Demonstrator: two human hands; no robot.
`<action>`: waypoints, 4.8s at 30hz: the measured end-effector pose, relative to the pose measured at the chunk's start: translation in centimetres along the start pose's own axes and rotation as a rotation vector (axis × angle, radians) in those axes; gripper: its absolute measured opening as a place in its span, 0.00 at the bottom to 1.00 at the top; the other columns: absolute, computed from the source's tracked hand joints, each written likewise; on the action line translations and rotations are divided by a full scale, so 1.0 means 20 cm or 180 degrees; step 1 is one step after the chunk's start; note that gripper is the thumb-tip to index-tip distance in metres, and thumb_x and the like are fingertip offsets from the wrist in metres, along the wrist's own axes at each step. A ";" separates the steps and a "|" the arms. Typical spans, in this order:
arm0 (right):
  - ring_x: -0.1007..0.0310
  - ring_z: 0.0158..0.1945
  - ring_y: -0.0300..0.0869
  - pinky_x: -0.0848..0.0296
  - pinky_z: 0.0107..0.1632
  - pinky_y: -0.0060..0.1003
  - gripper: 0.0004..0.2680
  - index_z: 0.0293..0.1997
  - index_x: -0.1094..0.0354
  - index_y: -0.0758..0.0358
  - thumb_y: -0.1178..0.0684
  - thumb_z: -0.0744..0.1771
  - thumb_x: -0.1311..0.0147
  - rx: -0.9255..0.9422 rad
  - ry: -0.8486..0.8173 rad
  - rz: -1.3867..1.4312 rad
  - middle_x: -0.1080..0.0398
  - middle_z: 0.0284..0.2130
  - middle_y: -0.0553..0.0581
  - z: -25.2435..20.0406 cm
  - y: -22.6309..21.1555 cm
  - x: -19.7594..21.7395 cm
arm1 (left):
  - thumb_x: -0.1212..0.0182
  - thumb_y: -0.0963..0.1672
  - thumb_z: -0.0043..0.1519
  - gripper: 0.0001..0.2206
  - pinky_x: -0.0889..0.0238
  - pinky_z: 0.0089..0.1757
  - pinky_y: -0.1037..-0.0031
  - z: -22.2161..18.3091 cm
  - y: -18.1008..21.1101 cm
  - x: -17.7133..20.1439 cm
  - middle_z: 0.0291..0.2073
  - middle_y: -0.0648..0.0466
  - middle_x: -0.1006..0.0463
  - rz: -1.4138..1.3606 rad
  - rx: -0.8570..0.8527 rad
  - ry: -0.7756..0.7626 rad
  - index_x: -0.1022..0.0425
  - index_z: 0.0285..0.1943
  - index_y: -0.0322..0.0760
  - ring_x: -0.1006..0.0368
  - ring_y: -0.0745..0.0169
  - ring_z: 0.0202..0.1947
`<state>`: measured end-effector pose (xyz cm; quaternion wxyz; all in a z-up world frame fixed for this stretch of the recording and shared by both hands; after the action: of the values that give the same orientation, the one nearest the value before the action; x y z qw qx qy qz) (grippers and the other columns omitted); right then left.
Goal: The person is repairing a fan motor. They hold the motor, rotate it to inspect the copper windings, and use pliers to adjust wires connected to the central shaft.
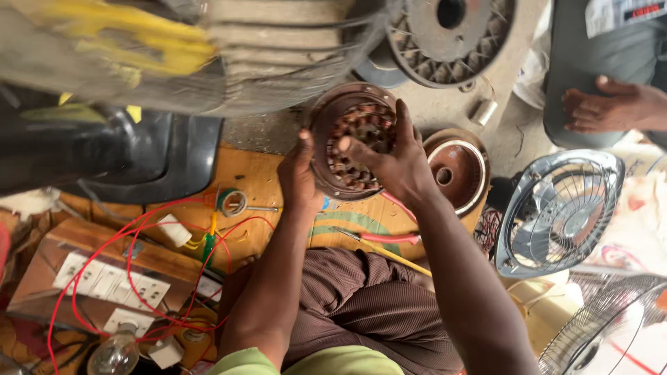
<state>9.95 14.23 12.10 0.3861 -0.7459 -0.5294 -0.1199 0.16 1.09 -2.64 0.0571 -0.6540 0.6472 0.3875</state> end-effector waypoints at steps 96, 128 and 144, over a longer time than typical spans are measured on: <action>0.31 0.57 0.59 0.33 0.62 0.61 0.33 0.60 0.40 0.71 0.23 0.66 0.60 -0.2005 -0.2190 0.6887 0.34 0.55 0.71 -0.44 0.79 -0.76 | 0.31 0.51 0.59 0.15 0.36 0.25 0.70 -0.59 0.17 -0.47 0.14 0.54 0.22 0.4982 -0.1866 -0.0491 0.16 0.25 0.38 0.28 0.67 0.15; 0.32 0.43 0.47 0.30 0.61 0.59 0.16 0.41 0.29 0.60 0.35 0.70 0.45 -0.1410 -0.0356 0.7319 0.37 0.24 0.52 -0.45 1.01 -0.68 | 0.28 0.50 0.56 0.15 0.36 0.25 0.72 -0.57 0.18 -0.48 0.14 0.55 0.22 0.4999 -0.1820 -0.0452 0.17 0.24 0.37 0.27 0.67 0.16; 0.30 0.52 0.52 0.36 0.65 0.58 0.19 0.46 0.35 0.59 0.34 0.65 0.46 -0.1708 -0.0924 0.6438 0.27 0.39 0.58 -0.49 0.91 -0.71 | 0.29 0.50 0.57 0.15 0.33 0.26 0.72 -0.58 0.18 -0.48 0.15 0.55 0.21 0.4925 -0.1678 -0.0448 0.16 0.25 0.37 0.25 0.69 0.17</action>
<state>22.47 -5.01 2.15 0.0616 -0.9080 0.3415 0.2349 3.32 1.65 12.50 -0.3415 0.0114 0.7978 0.4967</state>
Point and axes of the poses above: each hand's wrist, its own z-axis towards the middle knuckle, its own x-axis out of the back of the hand, y = z × x, the point moved 2 cm from there along z, towards the middle knuckle
